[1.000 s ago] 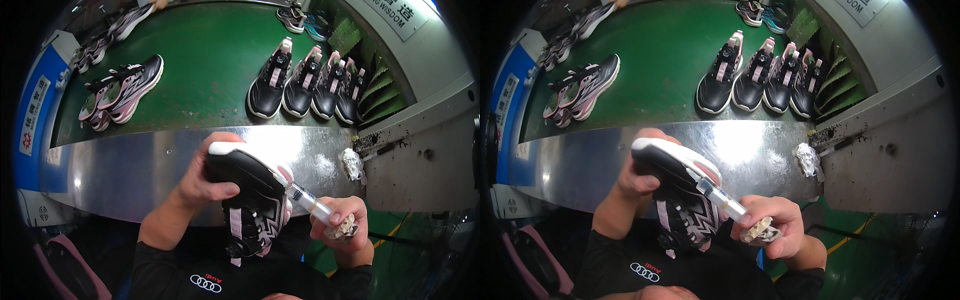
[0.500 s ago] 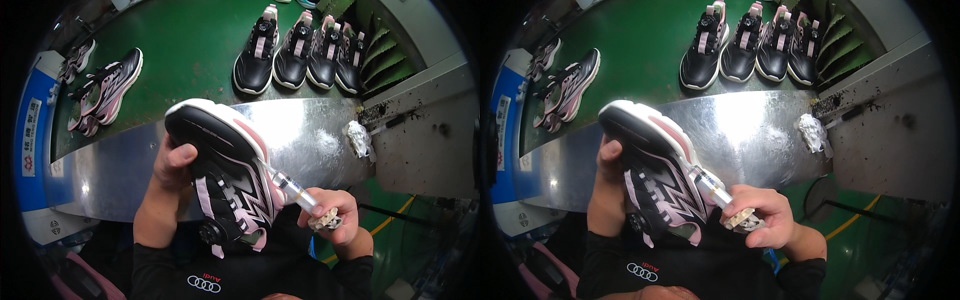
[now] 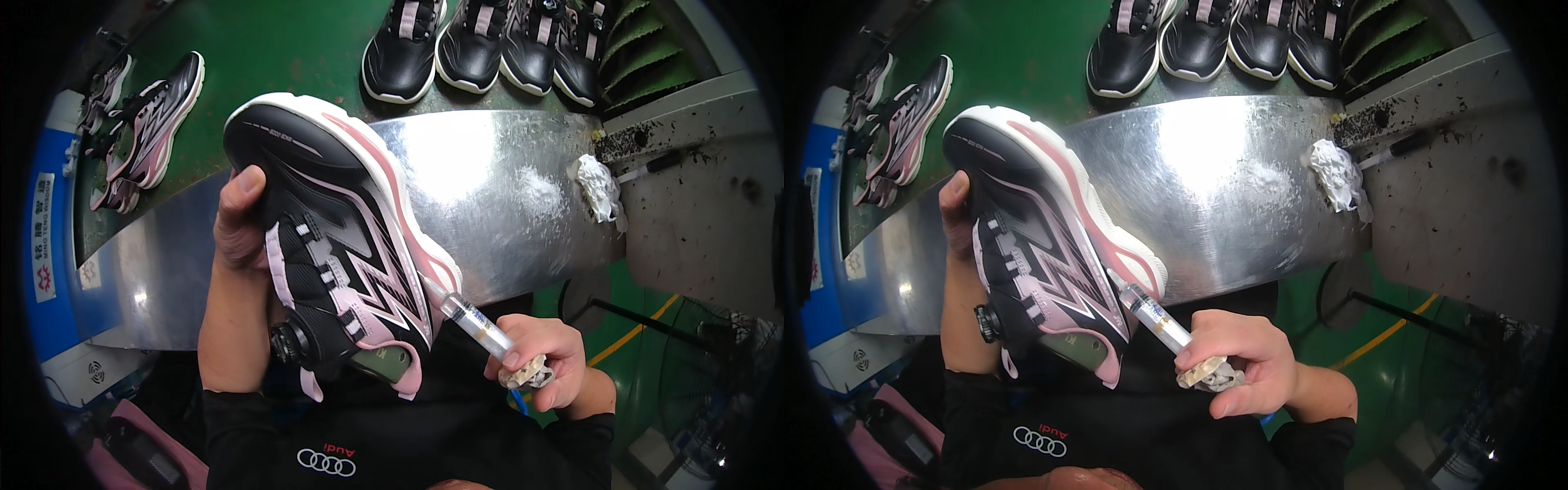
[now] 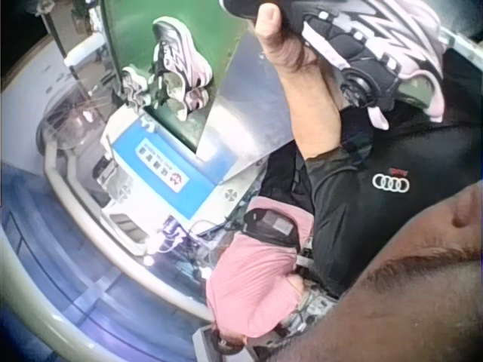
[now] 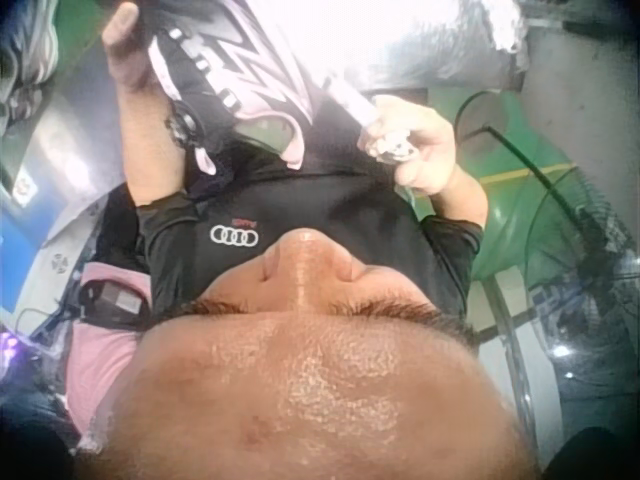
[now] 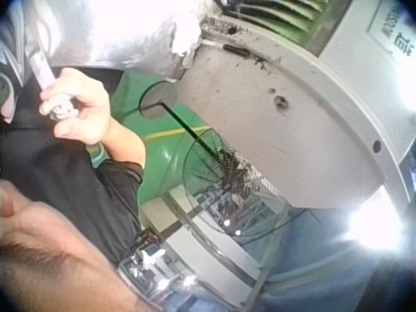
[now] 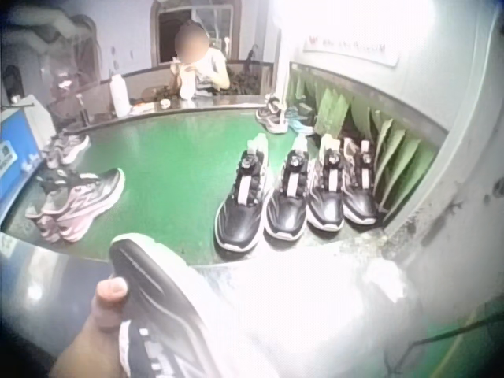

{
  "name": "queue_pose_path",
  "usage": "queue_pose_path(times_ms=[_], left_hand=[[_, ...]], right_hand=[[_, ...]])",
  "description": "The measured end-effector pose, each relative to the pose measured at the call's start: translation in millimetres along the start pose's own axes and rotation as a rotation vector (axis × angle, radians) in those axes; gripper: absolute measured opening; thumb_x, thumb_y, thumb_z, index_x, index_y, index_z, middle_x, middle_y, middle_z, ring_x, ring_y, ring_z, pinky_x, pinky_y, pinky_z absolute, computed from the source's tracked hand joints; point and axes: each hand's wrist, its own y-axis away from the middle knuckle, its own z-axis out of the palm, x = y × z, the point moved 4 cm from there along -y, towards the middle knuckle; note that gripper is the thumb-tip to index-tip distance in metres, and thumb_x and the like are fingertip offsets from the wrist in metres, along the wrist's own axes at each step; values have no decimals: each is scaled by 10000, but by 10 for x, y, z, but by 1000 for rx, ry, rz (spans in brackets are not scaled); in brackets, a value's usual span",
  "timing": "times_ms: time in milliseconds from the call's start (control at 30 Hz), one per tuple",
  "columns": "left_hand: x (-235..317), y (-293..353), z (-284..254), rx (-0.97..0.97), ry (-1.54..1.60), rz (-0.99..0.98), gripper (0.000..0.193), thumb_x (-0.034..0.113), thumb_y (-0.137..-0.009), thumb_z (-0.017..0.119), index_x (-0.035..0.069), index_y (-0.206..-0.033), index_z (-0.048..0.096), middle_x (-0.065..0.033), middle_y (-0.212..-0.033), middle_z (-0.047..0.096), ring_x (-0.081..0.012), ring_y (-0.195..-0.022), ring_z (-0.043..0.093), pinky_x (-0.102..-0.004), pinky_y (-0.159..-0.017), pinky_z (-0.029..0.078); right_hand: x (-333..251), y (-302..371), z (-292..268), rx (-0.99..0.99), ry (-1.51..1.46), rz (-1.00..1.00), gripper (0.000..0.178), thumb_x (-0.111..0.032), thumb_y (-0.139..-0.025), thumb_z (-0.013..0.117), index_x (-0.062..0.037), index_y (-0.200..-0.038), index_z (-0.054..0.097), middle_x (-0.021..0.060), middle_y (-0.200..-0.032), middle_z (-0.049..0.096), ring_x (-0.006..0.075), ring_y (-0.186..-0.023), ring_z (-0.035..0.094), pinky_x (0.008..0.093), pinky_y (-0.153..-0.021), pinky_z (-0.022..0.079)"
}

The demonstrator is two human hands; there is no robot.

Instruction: The person takes shoes one by one from the conveyor belt, applies liquid adhesive along the sole seams using a syringe, and places the shoes back onto the conveyor.

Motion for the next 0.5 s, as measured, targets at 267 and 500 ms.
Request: queue_pose_path(times_ms=[267, 500], left_hand=[[-57, -44, -84, 203, 57, -61, 510, 276, -815, 616, -42, -1202, 522, -188, -1132, 613, -304, -1003, 619, -423, -899, 503], [-61, -63, -228, 291, 22, -44, 415, 280, -843, 579, 6, -1154, 576, -146, -1116, 633, -271, -1004, 619, -403, -908, 491]], right_hand=[[41, 187, -3, 15, 67, 12, 443, -419, -789, 712, -45, -1009, 624, 87, -739, 656, 196, -625, 599, 294, -559, 350], [117, 297, -58, 21, 28, -65, 434, -320, -764, 752, 11, -1019, 636, 80, -784, 637, 190, -588, 484, 304, -552, 340]])
